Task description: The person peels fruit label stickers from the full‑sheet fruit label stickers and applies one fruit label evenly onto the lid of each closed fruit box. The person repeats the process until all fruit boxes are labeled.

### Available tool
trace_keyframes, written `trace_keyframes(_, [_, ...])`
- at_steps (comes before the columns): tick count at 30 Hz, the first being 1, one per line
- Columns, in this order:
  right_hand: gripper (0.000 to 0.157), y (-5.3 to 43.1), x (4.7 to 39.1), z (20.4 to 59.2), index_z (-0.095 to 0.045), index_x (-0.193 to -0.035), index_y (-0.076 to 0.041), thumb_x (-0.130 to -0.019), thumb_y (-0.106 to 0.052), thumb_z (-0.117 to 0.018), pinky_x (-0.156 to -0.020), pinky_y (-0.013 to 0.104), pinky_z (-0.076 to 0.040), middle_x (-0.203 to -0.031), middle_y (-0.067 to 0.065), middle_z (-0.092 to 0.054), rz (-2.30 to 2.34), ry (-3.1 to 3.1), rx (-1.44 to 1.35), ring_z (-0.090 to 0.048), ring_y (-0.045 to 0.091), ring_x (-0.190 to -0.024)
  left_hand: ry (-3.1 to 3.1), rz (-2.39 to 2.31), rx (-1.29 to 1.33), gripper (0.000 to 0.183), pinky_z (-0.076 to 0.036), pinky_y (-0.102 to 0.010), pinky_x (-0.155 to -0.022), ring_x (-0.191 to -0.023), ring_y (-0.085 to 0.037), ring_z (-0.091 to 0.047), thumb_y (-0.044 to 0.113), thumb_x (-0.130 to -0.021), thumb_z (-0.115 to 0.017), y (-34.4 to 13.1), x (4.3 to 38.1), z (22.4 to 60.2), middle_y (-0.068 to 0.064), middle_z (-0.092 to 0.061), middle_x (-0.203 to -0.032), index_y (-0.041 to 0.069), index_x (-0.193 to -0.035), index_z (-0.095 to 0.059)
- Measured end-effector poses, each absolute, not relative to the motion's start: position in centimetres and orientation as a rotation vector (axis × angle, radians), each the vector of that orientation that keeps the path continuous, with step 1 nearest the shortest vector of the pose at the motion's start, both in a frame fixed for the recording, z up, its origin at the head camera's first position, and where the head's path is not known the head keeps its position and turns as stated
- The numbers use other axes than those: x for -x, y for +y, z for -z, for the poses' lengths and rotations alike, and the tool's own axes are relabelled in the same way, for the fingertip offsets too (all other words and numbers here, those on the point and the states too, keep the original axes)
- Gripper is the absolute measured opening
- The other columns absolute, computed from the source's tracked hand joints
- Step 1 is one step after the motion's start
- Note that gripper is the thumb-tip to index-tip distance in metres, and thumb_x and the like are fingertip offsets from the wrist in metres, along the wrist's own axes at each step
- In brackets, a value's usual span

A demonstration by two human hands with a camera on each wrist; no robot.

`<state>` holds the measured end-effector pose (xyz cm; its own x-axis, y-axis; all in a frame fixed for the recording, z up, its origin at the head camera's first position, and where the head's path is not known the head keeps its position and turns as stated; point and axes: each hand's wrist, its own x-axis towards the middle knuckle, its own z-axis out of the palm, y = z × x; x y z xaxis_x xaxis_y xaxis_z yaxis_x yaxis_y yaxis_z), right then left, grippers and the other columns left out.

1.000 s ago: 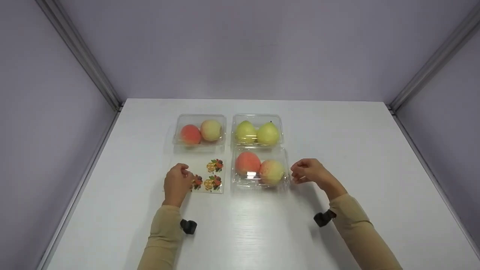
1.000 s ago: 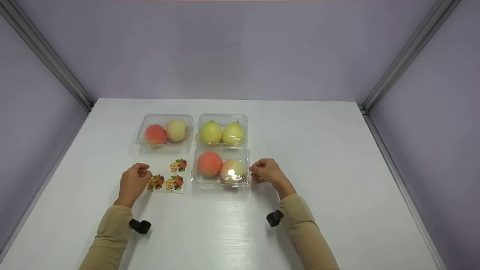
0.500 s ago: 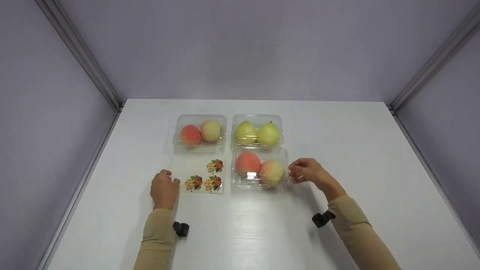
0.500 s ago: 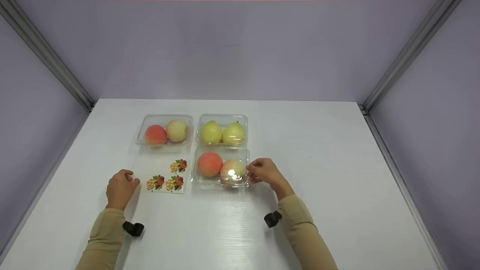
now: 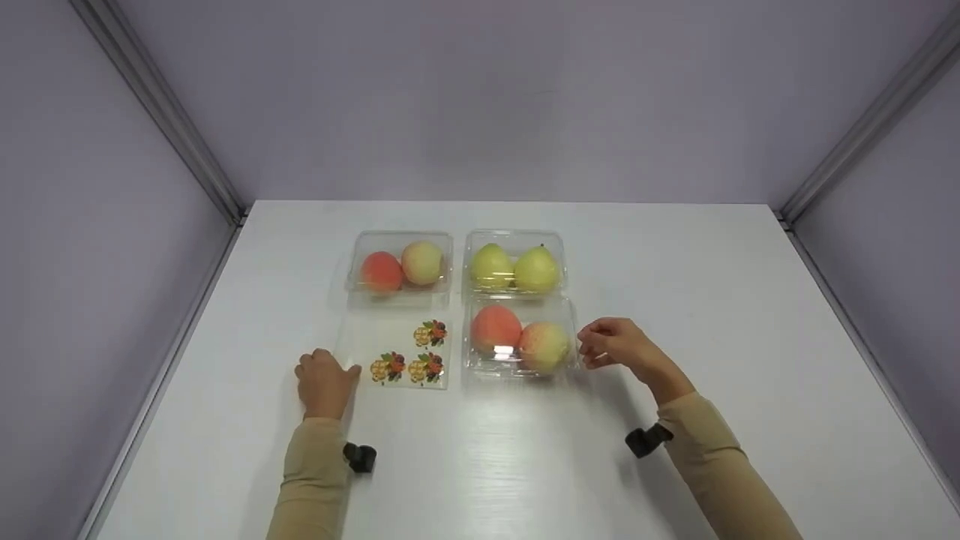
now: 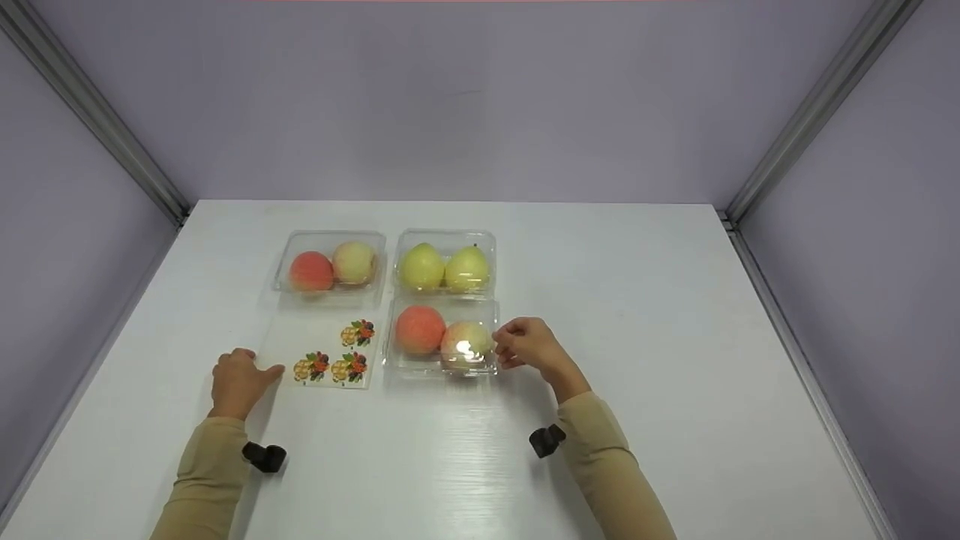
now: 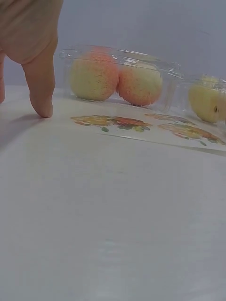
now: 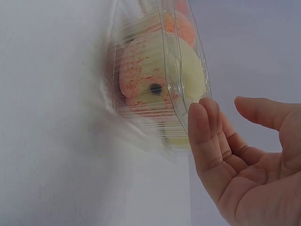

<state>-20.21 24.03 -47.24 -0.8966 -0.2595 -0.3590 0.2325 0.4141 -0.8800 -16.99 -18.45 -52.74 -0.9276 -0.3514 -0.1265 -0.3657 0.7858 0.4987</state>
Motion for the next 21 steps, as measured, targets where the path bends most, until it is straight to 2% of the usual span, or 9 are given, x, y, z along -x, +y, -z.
trace_keyframes(4, [0.028, 24.1, 20.2, 47.3, -0.054, -0.112, 0.014, -0.096, -0.009, -0.047, -0.072, 0.025, -0.059, -0.077, -0.002, -0.06, 1.495, 2.226, 0.033, -0.063, 0.007, -0.071, 2.921, -0.889, 0.553, 0.041, -0.046, -0.053, -0.086, -0.106, -0.05, -0.052, 0.016, -0.087, -0.067, -18.7, 16.9, 52.7, -0.036, -0.054, -0.108, -0.017, -0.105, -0.052])
trace_keyframes(11, [0.026, 24.1, 20.2, 47.2, -0.055, -0.11, 0.013, -0.097, -0.009, -0.048, -0.072, 0.026, -0.059, -0.077, -0.002, -0.059, 1.509, 2.221, 0.038, -0.063, 0.007, -0.071, 2.832, -1.007, 0.538, 0.037, -0.049, -0.053, -0.09, -0.107, -0.048, -0.059, 0.011, -0.088, -0.061, -19.0, 17.1, 52.6, -0.035, -0.061, -0.114, -0.016, -0.113, -0.056])
trace_keyframes(17, [0.029, 23.9, 20.2, 47.3, -0.053, -0.112, 0.016, -0.096, -0.009, -0.048, -0.071, 0.025, -0.059, -0.077, -0.002, -0.059, 1.52, 2.209, 0.027, -0.063, 0.007, -0.07, 2.83, -1.015, 0.524, 0.032, -0.051, -0.049, -0.083, -0.097, -0.042, -0.063, 0.012, -0.087, -0.06, -19.0, 17.2, 51.9, -0.03, -0.065, -0.109, -0.013, -0.107, -0.06])
trace_keyframes(21, [0.03, 23.9, 20.1, 47.0, -0.052, -0.112, 0.016, -0.097, -0.009, -0.048, -0.071, 0.025, -0.059, -0.077, -0.002, -0.059, 1.516, 2.209, 0.048, -0.063, 0.007, -0.071, 2.798, -1.034, 0.514, 0.034, -0.052, -0.043, -0.077, -0.092, -0.036, -0.064, 0.015, -0.089, -0.061, -18.9, 17.3, 51.1, -0.028, -0.065, -0.109, -0.011, -0.11, -0.061])
